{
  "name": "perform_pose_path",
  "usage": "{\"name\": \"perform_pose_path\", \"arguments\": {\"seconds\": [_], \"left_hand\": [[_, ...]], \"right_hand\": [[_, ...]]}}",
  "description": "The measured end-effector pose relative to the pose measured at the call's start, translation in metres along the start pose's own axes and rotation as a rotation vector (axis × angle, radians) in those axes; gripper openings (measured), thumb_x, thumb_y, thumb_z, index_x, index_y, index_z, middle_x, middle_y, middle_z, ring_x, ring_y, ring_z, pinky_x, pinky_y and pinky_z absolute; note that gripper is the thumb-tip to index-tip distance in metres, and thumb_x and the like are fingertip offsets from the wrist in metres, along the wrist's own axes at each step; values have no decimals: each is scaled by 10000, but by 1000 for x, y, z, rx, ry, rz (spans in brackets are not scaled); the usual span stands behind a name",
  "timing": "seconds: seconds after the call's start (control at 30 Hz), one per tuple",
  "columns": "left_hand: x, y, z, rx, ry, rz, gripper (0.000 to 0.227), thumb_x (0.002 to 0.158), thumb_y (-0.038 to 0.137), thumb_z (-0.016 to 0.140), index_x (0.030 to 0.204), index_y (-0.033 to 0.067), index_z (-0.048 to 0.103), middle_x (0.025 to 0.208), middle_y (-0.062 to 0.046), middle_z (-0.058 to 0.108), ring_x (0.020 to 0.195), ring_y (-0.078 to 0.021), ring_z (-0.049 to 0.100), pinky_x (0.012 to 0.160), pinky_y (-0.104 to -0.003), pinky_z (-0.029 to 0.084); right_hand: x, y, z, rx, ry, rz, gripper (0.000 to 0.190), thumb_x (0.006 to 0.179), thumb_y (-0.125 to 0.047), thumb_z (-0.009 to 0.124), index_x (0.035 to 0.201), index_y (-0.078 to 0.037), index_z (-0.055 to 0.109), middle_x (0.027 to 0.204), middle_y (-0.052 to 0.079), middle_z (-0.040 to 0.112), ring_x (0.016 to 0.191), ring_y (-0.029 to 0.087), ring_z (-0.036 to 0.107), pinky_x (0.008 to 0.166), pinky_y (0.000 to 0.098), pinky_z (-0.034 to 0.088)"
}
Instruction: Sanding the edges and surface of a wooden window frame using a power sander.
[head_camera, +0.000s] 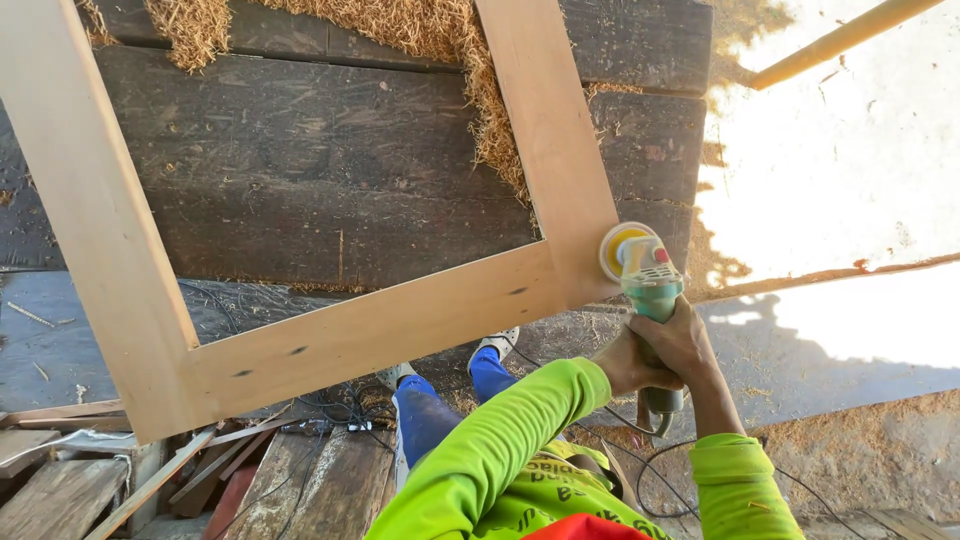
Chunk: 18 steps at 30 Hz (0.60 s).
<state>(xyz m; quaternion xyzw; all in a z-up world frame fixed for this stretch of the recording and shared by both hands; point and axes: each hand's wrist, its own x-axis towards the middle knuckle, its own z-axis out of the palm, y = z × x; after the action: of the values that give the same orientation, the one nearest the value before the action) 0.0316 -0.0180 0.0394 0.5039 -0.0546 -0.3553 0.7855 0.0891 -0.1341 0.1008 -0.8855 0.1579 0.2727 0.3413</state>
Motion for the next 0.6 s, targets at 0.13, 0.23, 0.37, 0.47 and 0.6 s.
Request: {"name": "perform_pose_path", "arguments": {"seconds": [0.13,0.23,0.37,0.47,0.6], "left_hand": [[-15,-12,0,-60,12,31,654,708,73,875,1297,18,598,1197,-126,736,1149,-241,702,1073,-415,548],[-25,-25,-5,4,31,48,668,728,94,879,1324,36,585,1227,-114,725,1176,-230,678,1085,-409,520],[-42,-40,-11,-42,51,67,653,744,111,874,1331,37,596,1236,-105,716,1169,-221,664,1068,-411,520],[-59,-42,-19,-87,81,83,667,733,127,872,1331,41,587,1236,-101,708,1159,-215,659,1059,-408,526],[-93,-25,-30,16,142,85,705,736,172,874,1348,53,544,1242,-106,696,1165,-215,651,1066,-399,509]], "right_hand": [[-8,-8,13,-32,-23,22,658,713,-341,809,1240,9,627,1110,209,746,1003,314,745,900,441,587],[-13,-13,28,-81,-15,-23,756,698,-345,828,1310,16,569,1164,226,709,1077,338,703,930,456,548],[-25,-26,45,-98,-49,-14,755,690,-359,819,1304,13,587,1188,223,716,1108,338,707,957,451,547],[-30,-33,61,-99,-63,-40,745,687,-353,820,1294,17,596,1188,222,718,1107,335,709,954,453,550],[-46,-55,85,-129,-70,-118,740,666,-322,817,1300,1,616,1165,217,728,1103,345,706,962,451,544]]}}
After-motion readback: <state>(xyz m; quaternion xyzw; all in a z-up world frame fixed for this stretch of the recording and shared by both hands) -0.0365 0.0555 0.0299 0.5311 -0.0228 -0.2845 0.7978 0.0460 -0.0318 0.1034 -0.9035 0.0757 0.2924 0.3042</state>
